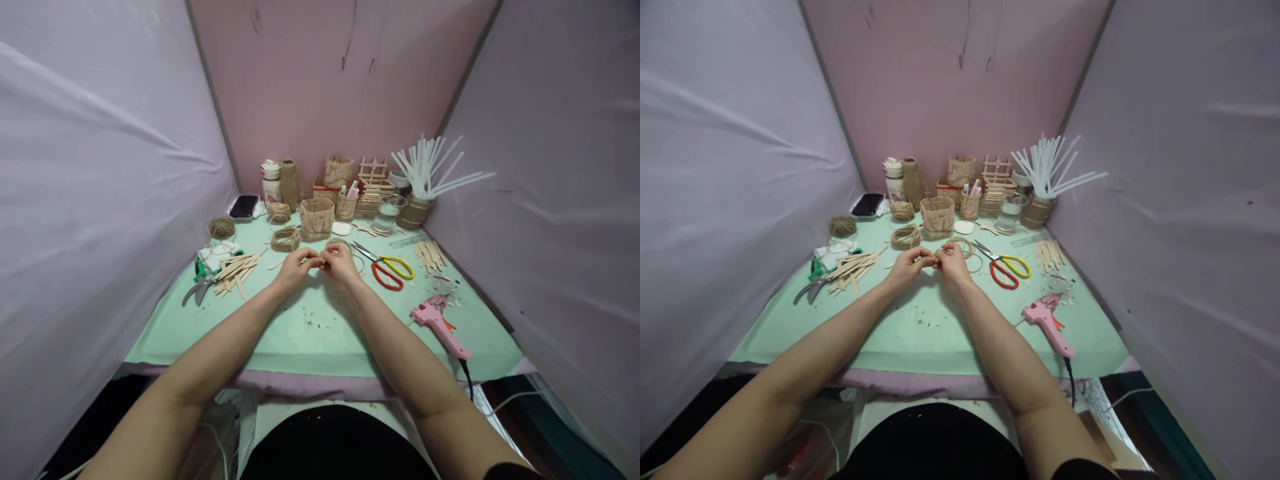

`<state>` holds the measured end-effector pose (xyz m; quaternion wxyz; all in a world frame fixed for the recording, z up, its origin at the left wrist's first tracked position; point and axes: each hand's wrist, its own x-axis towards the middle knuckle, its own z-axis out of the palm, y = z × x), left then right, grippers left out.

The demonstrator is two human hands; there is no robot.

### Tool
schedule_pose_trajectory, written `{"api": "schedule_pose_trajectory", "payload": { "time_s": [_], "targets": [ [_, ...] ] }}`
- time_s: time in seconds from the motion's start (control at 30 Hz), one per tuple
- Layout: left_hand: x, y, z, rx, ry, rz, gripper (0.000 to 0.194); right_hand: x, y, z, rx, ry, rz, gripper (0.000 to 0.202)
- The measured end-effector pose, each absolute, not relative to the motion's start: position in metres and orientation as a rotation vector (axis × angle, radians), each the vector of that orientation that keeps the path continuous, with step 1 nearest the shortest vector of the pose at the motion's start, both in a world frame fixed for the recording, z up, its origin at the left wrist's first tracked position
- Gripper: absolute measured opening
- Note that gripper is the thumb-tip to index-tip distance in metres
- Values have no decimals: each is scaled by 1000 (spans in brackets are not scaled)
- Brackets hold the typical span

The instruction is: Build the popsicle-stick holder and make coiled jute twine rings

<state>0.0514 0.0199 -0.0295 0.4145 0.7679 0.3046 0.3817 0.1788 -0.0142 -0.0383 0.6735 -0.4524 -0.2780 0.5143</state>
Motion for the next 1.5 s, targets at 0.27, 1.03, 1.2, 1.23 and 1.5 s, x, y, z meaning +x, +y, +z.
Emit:
{"api": "schedule_pose_trajectory", "payload": {
  "time_s": [0.27,1.03,1.2,1.23,1.5],
  "targets": [
    [60,29,-42,1415,765,1070,32,191,-10,-37,-1412,-941,665,9],
    [61,27,-43,1199,808,915,28,186,-13,-37,-1354,-1275,614,10],
    [59,27,-41,1378,899,984,22,187,-10,-41,-1354,-1144,798,18],
    [58,27,-41,1482,923,1026,20,187,-10,-42,-1355,-1127,801,19],
    [54,28,-44,1904,1006,1117,20,188,-12,-41,-1363,-1177,669,18]
  ]
}}
